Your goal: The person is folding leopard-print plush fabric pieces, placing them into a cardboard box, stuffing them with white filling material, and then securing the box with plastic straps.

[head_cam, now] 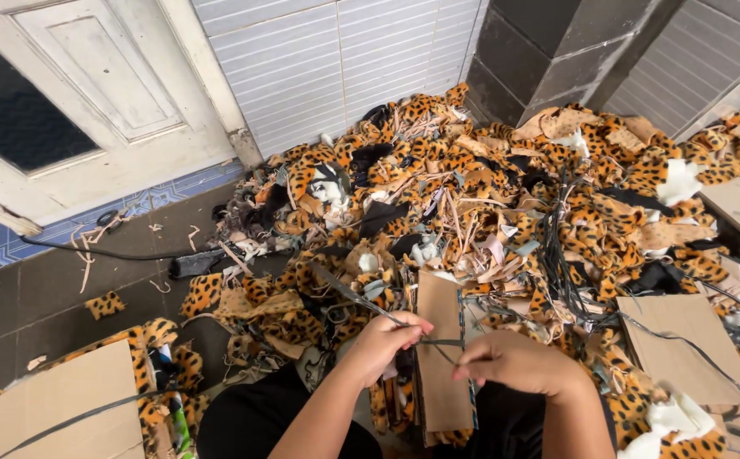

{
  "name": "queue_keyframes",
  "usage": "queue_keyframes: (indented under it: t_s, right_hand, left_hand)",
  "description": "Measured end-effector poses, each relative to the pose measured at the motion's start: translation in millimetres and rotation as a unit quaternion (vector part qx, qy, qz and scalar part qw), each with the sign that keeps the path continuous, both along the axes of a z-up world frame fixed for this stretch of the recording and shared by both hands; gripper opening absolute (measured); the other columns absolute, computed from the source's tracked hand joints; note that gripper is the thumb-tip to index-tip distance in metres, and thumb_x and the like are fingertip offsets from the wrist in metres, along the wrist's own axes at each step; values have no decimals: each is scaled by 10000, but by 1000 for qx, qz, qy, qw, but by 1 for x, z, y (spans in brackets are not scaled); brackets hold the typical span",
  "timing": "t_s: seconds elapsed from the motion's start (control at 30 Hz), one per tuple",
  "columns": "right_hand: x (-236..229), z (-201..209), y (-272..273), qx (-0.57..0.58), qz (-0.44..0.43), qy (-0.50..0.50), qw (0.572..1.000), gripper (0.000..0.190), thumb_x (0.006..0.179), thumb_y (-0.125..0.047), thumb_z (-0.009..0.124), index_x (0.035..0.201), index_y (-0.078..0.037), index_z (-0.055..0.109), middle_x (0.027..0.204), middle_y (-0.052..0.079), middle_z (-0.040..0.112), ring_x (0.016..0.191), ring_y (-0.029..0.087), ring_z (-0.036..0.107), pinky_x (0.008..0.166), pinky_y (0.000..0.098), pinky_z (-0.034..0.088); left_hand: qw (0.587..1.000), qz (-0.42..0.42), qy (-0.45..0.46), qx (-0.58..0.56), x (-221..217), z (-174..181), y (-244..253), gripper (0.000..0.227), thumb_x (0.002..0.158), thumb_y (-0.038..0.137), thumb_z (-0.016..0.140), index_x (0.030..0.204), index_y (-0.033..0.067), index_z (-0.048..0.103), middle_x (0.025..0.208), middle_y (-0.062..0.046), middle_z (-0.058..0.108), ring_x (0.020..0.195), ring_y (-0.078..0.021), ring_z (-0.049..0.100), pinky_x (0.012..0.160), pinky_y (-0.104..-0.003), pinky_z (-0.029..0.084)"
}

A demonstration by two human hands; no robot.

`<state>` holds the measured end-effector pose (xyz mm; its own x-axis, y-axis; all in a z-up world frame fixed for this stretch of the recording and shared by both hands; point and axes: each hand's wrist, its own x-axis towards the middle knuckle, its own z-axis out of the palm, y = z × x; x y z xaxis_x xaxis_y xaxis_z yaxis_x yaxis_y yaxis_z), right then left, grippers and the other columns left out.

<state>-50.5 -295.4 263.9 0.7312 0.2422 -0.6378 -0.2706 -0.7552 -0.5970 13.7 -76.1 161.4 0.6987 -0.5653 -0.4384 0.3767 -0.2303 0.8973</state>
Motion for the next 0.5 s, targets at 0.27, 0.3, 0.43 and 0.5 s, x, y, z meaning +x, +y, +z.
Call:
queue_keyframes:
  t_s: [0.27, 0.3, 0.43, 0.5]
  right_hand:
    - [14, -20, 9, 14, -41, -37, 998, 279, 1015, -348, 527, 1016, -185, 754, 837, -41, 692, 742, 118, 600, 716, 271, 438]
    - [18, -25, 10, 26, -123, -93, 988, 312, 1067, -338, 446, 996, -131, 667, 836, 0, 638, 771, 156, 591, 730, 308, 487]
    - [28, -72, 15, 300, -94, -121, 942, 386, 986, -91, 514, 1356, -85, 624, 1433, 82, 642, 1362, 220, 592, 1188, 356, 446]
    - [30, -98, 17, 291, -65, -166, 940, 426, 890, 54, 547, 1224, -104, 760, 1235, 65, 792, 1149, 191, 728, 1004, 340, 568]
  left_hand:
    - [926, -51, -375, 18, -14, -24, -8, 224, 928, -78, 586, 829, 108, 663, 928, -25, 660, 767, -118, 580, 648, -255, 499]
    - [843, -99, -528, 28, -15, -30, -9, 210, 964, -48, 589, 815, 100, 602, 891, -26, 607, 864, -165, 595, 736, -307, 570]
    - [675, -38, -736, 37, -23, -34, -20, 299, 685, -174, 693, 771, 21, 484, 850, -89, 429, 693, -224, 435, 485, -332, 407]
    - [668, -8, -739, 92, -23, -35, -19, 241, 781, -145, 706, 858, 28, 557, 890, -116, 476, 646, -226, 495, 497, -353, 469]
